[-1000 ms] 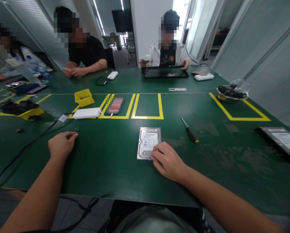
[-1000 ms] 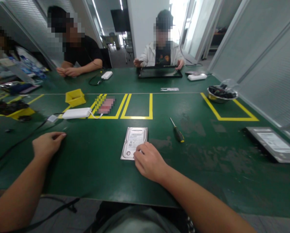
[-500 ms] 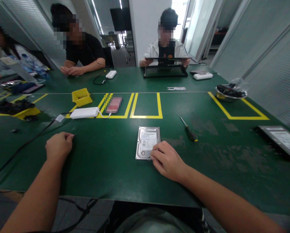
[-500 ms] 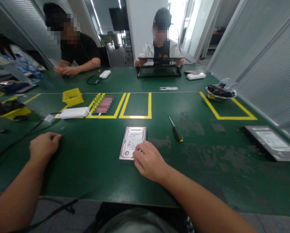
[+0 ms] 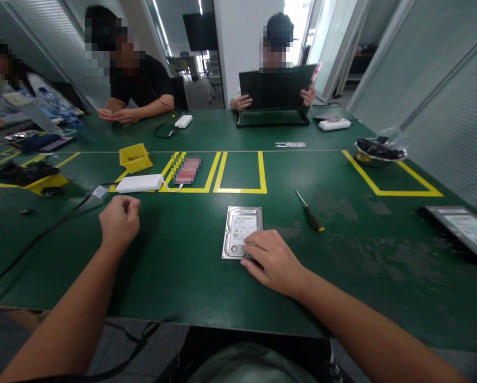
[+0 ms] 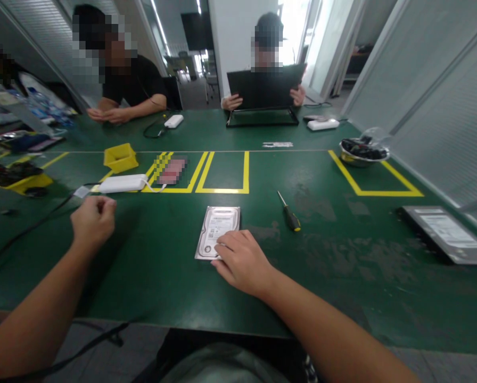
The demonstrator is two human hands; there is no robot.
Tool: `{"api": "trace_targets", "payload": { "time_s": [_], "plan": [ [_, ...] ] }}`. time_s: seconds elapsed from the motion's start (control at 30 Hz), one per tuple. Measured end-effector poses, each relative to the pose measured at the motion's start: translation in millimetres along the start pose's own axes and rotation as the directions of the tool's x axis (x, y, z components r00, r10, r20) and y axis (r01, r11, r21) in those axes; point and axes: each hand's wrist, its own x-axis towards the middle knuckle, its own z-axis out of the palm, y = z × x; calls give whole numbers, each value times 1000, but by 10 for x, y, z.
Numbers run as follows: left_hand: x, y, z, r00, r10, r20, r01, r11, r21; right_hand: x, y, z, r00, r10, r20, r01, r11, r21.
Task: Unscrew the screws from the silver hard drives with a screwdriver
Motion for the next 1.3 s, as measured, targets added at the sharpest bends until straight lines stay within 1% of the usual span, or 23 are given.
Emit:
{"api": "trace_targets", "payload": {
  "time_s": [0.1,0.13,0.17,0.2,0.27,0.33,0.4,0.47,0.53,0.6,0.7,0.77,0.83,0.87,0.93,1.03,1.13,1.23,1.3],
  "plan": [
    [-54,400,96,993,108,-42,-114,976,-185,6,26,17,1000,-26,10,26,999,-28],
    [-80,532,141,984,179,3,-173,951,-257,8,32,24,999,-37,12,37,999,-39],
    [-110,659,190,969,241,53,-216,932,-291,12,37,31,999,-48,12,48,998,-51],
    [-141,779,240,947,305,102,-257,909,-329,16,41,38,998,-54,14,55,996,-63],
    [-206,1000,334,865,464,191,-337,820,-462,26,43,46,998,-61,20,62,995,-83],
    [-261,1186,414,809,546,218,-364,756,-544,37,42,47,998,-57,25,59,993,-98],
    [-296,1329,479,778,588,223,-355,704,-616,47,42,45,998,-52,29,55,992,-110],
    [-310,1424,532,758,610,231,-321,656,-683,54,44,45,998,-47,31,51,992,-118],
    [-316,1469,579,744,623,240,-271,611,-744,58,49,47,998,-43,36,47,991,-122],
    [-322,1466,622,741,624,248,-219,574,-789,61,56,49,998,-36,49,41,992,-121],
    [-339,1392,673,755,602,259,-154,547,-823,68,64,45,998,-30,64,37,993,-111],
    [-350,1319,693,772,581,257,-124,535,-836,75,65,39,997,-30,66,36,994,-104],
    [-357,1254,692,779,570,261,-105,529,-842,83,63,33,997,-31,65,37,994,-103],
    [-358,1230,684,774,572,270,-101,533,-840,86,61,31,997,-29,67,36,994,-106],
    [-359,1207,651,750,589,299,-111,559,-822,93,59,30,997,-28,72,36,993,-115],
    [-357,1217,584,713,616,334,-184,625,-758,102,68,37,996,-25,85,36,991,-132],
    [-353,1231,530,700,630,337,-225,642,-733,115,97,47,996,-17,88,30,989,-145],
    [-354,1216,507,680,644,352,-159,597,-786,131,138,52,997,-7,83,19,988,-155],
    [-360,1199,506,652,655,382,-83,562,-823,138,161,51,997,5,81,8,987,-161]
  ]
}}
